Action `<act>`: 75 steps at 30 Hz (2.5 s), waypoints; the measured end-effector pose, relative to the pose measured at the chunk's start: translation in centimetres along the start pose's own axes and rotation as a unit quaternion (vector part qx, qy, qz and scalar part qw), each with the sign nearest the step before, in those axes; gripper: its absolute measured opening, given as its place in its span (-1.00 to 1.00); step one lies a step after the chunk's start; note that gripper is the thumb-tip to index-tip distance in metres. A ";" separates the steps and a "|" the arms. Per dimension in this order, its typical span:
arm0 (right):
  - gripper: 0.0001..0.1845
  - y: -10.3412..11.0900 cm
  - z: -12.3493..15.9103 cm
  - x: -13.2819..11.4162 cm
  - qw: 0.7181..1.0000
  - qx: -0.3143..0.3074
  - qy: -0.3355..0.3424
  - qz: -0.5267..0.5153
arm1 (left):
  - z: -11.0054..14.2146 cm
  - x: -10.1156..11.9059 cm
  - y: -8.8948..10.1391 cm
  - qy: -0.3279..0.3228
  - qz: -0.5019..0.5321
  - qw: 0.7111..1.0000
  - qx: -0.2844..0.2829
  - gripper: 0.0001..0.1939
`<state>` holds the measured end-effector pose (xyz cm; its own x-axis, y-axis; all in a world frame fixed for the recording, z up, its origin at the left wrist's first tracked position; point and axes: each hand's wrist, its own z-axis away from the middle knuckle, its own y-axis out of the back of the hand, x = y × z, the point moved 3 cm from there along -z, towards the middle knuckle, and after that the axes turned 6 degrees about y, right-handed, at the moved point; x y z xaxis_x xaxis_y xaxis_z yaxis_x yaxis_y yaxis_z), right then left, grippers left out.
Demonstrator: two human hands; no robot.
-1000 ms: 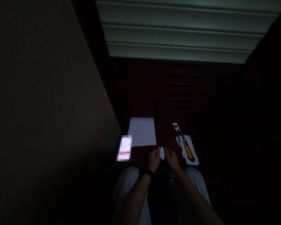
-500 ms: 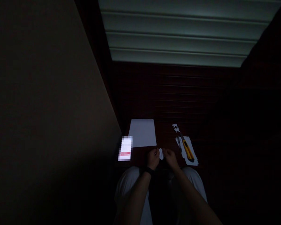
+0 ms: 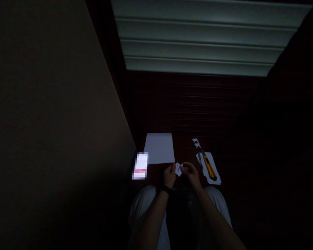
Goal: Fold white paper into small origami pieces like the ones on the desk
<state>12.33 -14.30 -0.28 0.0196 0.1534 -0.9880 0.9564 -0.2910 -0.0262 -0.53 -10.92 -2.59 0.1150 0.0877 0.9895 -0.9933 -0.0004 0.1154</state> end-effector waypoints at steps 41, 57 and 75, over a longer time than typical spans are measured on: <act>-0.53 1.2 -0.5 0.7 0.996 -0.065 0.016 0.051 | 1.3 3.0 0.8 -0.022 0.097 0.985 -0.143 -0.46; -0.54 0.5 -5.1 -1.8 0.985 -0.141 0.035 0.088 | -3.5 5.3 2.7 -0.029 0.044 0.973 -0.226 -0.53; -0.59 0.1 -15.4 -1.2 0.965 -0.195 0.060 0.165 | -13.7 4.8 0.2 0.013 0.088 0.971 -0.221 -0.58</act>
<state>16.84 0.03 3.25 0.3531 0.2284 -0.9073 0.9287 0.0319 0.3695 -0.35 3.19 0.95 -0.0510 0.1502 0.9873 -0.9061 0.4088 -0.1090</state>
